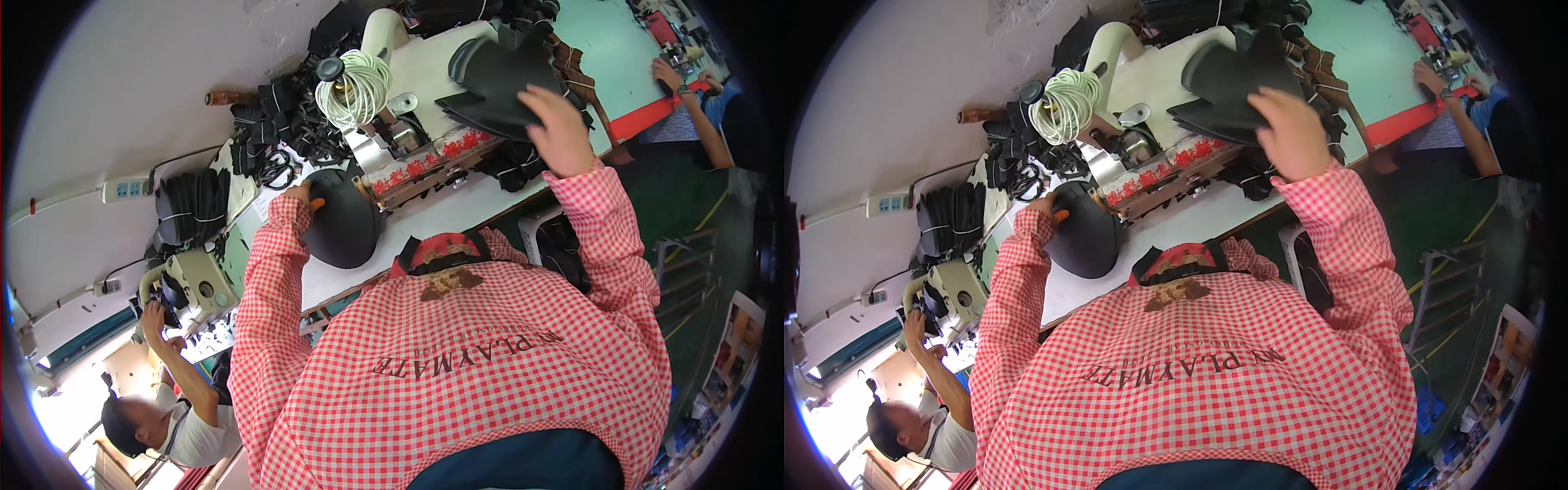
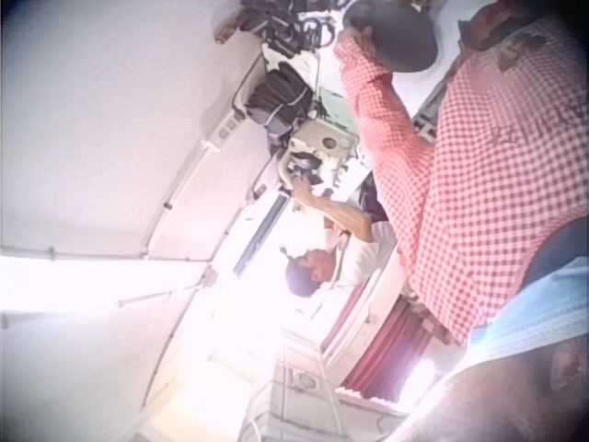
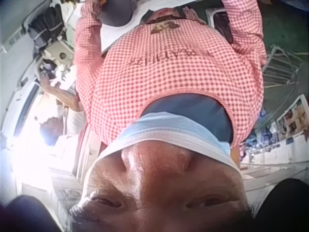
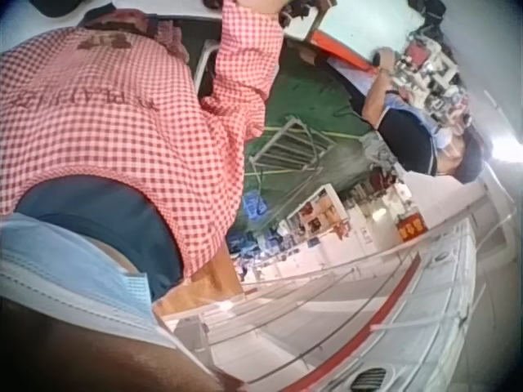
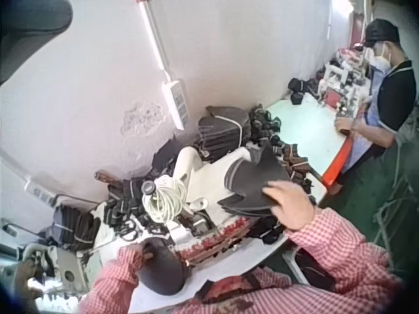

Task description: The person feeds leather pieces through a skiving machine by hand to trim their edges, sorts and stacks the finished pieces, and places a stack into a basket.

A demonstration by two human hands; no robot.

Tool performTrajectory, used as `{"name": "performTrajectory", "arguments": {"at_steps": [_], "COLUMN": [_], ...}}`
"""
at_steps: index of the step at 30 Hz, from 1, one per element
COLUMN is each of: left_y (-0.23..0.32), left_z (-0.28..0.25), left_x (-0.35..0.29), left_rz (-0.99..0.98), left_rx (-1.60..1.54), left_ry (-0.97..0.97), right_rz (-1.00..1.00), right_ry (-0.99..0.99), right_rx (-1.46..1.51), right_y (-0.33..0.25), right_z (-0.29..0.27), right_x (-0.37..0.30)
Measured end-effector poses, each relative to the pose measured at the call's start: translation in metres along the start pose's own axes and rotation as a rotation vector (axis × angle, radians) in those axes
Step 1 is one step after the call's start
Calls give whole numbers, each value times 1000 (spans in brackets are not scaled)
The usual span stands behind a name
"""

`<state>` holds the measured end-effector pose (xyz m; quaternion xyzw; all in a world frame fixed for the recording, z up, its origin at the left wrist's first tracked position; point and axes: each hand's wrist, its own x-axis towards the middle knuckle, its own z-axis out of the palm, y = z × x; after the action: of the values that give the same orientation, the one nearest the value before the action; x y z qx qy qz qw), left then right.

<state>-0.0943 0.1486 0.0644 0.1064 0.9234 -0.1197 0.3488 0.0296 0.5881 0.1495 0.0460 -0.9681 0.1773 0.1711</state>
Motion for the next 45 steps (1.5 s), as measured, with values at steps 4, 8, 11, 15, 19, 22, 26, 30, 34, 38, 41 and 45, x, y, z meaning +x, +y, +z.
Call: {"name": "performTrajectory", "arguments": {"at_steps": [4, 8, 11, 15, 19, 22, 26, 30, 34, 38, 41, 45], "left_y": [7, 2, -2, 11, 1, 16, 62, 75, 94, 111, 112, 117], "left_z": [5, 9, 19, 14, 6, -32, -81, -86, -80, -42, -43, -59], "left_x": [-7, -2, 3, 4, -1, -30, -101, -123, -115, -73, -50, -29], "left_rz": [-60, -3, -25, -53, -32, 301, 1043, 999, 522, 215, 283, 399], "left_rx": [-54, -34, -12, -78, 26, -189, -534, -1020, -1540, -937, -551, -615], "left_ry": [207, 220, 211, 301, 178, 4, -29, -226, -106, 46, 358, 289], "right_rz": [-7, 108, -9, -35, -273, -167, -444, -249, 184, 645, 660, 777], "right_ry": [-48, -483, -47, 226, 323, -5, -17, -135, -778, -728, -595, -598], "right_rx": [385, 765, 420, 335, 420, 173, 270, 927, 1263, 1415, 1186, 1365], "right_y": [-65, -92, -88, -80, -173, -177, -152, -136, -73, -83, -87, -86], "right_z": [9, 31, 28, 13, -19, -24, -9, -9, 35, 78, 88, 80], "right_x": [-7, -21, -14, 18, 101, 134, 158, 112, 12, -25, -17, -26]}}
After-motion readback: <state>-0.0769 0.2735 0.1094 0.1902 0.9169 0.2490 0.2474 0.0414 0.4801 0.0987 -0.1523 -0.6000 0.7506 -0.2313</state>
